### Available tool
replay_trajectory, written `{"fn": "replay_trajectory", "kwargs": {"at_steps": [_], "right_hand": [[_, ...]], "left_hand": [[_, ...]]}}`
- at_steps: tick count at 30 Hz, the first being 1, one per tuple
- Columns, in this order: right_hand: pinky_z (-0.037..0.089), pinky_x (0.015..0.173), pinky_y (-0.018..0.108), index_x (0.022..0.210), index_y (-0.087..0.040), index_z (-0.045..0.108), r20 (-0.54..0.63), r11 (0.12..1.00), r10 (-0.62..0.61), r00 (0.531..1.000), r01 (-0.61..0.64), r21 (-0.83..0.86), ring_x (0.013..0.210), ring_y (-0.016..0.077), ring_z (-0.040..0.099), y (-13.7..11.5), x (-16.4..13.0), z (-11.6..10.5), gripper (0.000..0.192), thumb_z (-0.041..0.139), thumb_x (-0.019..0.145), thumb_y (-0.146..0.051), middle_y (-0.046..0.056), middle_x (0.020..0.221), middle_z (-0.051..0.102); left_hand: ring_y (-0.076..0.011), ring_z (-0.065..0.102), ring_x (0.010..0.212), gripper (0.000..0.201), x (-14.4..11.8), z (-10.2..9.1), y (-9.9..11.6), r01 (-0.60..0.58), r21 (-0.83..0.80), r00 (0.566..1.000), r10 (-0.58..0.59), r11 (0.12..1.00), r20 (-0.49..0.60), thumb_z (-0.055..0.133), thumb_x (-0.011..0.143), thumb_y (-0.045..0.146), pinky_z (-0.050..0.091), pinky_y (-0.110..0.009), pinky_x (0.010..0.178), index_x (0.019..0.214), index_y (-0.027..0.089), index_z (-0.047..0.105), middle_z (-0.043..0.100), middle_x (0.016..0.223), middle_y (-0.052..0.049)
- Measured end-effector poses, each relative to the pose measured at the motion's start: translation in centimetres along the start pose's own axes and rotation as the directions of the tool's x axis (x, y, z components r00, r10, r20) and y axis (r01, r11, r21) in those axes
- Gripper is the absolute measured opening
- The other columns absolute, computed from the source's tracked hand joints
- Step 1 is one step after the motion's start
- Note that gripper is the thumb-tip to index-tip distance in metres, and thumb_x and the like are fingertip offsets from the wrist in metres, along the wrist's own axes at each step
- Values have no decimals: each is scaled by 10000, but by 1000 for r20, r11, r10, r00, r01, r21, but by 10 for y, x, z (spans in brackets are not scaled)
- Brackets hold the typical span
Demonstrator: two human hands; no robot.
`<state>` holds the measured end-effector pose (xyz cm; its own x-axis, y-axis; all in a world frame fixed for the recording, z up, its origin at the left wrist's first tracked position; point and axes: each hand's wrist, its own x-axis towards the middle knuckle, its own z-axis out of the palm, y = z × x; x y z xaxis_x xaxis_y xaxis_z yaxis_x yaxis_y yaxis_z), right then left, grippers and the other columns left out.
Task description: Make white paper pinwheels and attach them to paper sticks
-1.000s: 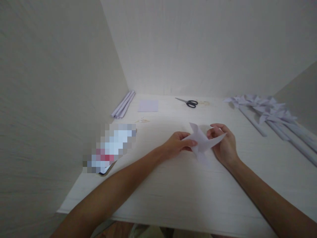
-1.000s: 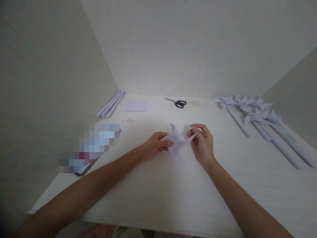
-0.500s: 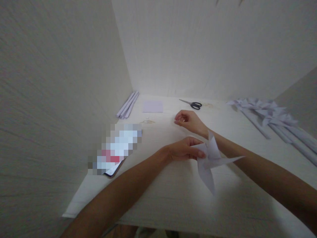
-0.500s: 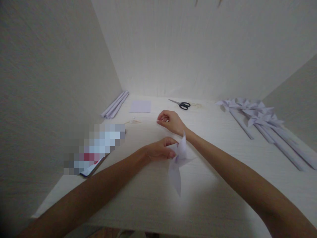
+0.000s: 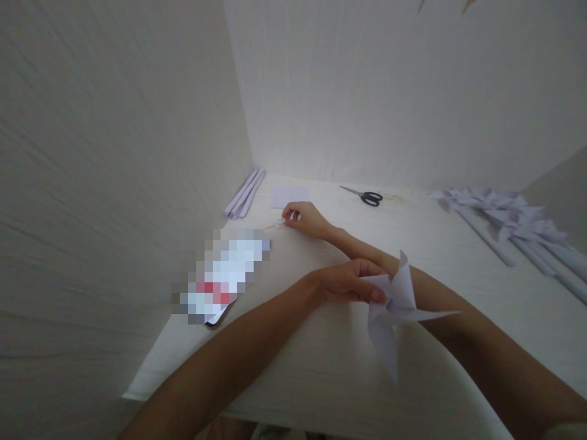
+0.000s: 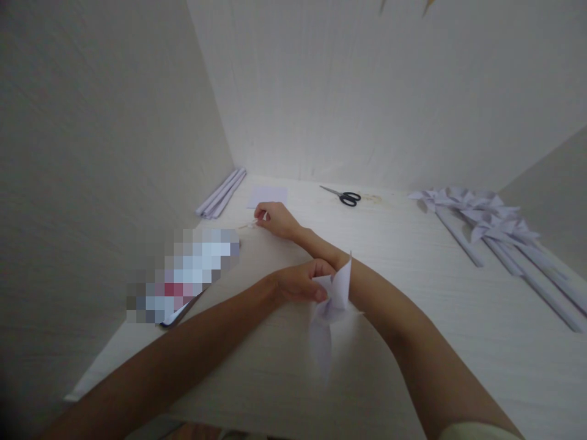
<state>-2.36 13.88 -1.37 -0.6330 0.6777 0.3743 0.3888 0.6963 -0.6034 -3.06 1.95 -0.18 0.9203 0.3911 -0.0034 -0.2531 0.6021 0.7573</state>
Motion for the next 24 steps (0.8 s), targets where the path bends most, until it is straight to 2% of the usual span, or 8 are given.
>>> {"fn": "replay_trajectory", "kwargs": {"at_steps": [9,15,18,21,24], "right_hand": [[388,561,210,709,-119,554,-18,998,28,999,-26,62,557,86,477,3,1,5,105,503,640,-58,-6,623,538],[386,575,221,954,-130,517,-25,995,-4,1000,7,104,543,81,434,4,1,3,311,394,689,-21,-20,662,503],[386,576,229,988,-138,518,-67,991,17,998,-7,134,545,83,418,4,3,3,340,337,728,-16,-8,685,487],[388,535,215,926,-152,539,-53,965,95,994,-79,251,529,78,430,1,5,1,329,325,725,-3,-25,634,456],[387,485,188,862,-155,535,-32,883,196,980,-162,441,524,69,485,-2,5,-3,273,383,693,-2,-46,599,444]], "left_hand": [[-83,551,460,377,-1,-2,-1,4,6,1000,-5,1000,7,792,303,298,428,-169,478,567,85,629,618,508,3],[-77,546,456,356,0,-3,-1,6,3,1000,-7,1000,26,791,320,287,420,-162,470,566,89,627,618,509,5],[-71,537,445,342,0,-4,-2,-4,-2,999,4,1000,50,788,339,281,405,-160,452,569,86,628,615,507,3],[-70,536,451,337,1,-4,-3,-19,-6,998,19,1000,53,787,344,282,409,-163,461,567,89,624,611,509,9],[-78,544,467,366,1,-5,-3,-15,1,1000,15,1000,25,790,323,295,420,-174,481,574,89,621,612,519,11]]}}
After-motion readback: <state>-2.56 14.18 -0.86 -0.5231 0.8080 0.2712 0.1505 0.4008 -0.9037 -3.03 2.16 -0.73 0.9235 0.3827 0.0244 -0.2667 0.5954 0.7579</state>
